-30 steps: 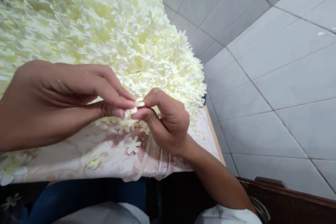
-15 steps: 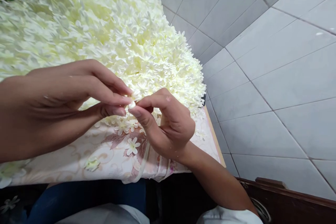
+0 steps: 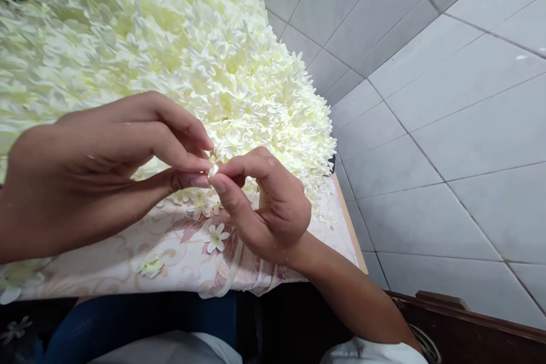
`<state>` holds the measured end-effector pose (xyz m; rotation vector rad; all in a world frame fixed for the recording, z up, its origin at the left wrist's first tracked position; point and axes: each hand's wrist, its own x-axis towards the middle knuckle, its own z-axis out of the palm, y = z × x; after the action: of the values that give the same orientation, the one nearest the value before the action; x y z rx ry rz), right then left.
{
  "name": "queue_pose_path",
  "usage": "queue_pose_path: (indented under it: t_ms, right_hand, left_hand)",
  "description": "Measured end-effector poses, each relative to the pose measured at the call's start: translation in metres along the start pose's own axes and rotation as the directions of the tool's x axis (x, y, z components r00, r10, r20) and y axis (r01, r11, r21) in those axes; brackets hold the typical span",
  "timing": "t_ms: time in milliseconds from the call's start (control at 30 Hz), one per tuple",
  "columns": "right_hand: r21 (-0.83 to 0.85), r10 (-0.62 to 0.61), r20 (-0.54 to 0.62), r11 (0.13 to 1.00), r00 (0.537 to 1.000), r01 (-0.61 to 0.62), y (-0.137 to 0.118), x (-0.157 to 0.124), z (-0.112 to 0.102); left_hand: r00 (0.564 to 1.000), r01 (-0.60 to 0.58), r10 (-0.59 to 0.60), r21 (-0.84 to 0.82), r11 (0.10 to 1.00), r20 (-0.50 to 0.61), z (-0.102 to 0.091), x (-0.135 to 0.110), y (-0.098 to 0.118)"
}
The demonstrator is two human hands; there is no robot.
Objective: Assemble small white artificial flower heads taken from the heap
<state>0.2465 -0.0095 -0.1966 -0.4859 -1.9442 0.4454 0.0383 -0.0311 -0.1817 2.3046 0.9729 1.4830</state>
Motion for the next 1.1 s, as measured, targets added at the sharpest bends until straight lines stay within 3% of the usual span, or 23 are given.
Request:
queue_pose_path:
  t_ms: [233,467,667,900,1100]
  right_hand:
    - [0.004,-0.012,0.069,1.000,0.998,0.011,-0.001,0.002,-0.003]
    - [0.022,-0.053,0.160,0.998,0.986,0.050,0.001,0.004,-0.007]
    - [0.032,-0.055,0.198,0.998,0.979,0.050,0.002,0.006,-0.008]
    - [0.068,-0.036,0.224,0.997,0.974,0.021,0.001,0.007,-0.010]
    - [0.174,0.104,0.230,0.974,0.968,-0.146,0.004,0.001,-0.009]
  left_hand:
    - [0.998,0.040,-0.029,-0.172,0.984,0.064,0.001,-0.001,-0.002]
    - [0.962,0.272,-0.241,-0.404,0.874,0.127,0.004,0.002,0.000]
    - [0.927,0.374,-0.322,-0.419,0.827,0.191,0.000,0.004,0.000]
    - [0.932,0.360,-0.310,-0.382,0.851,0.189,0.001,0.005,0.000]
    - [0.933,0.356,-0.305,-0.358,0.863,0.192,0.003,0.002,0.000]
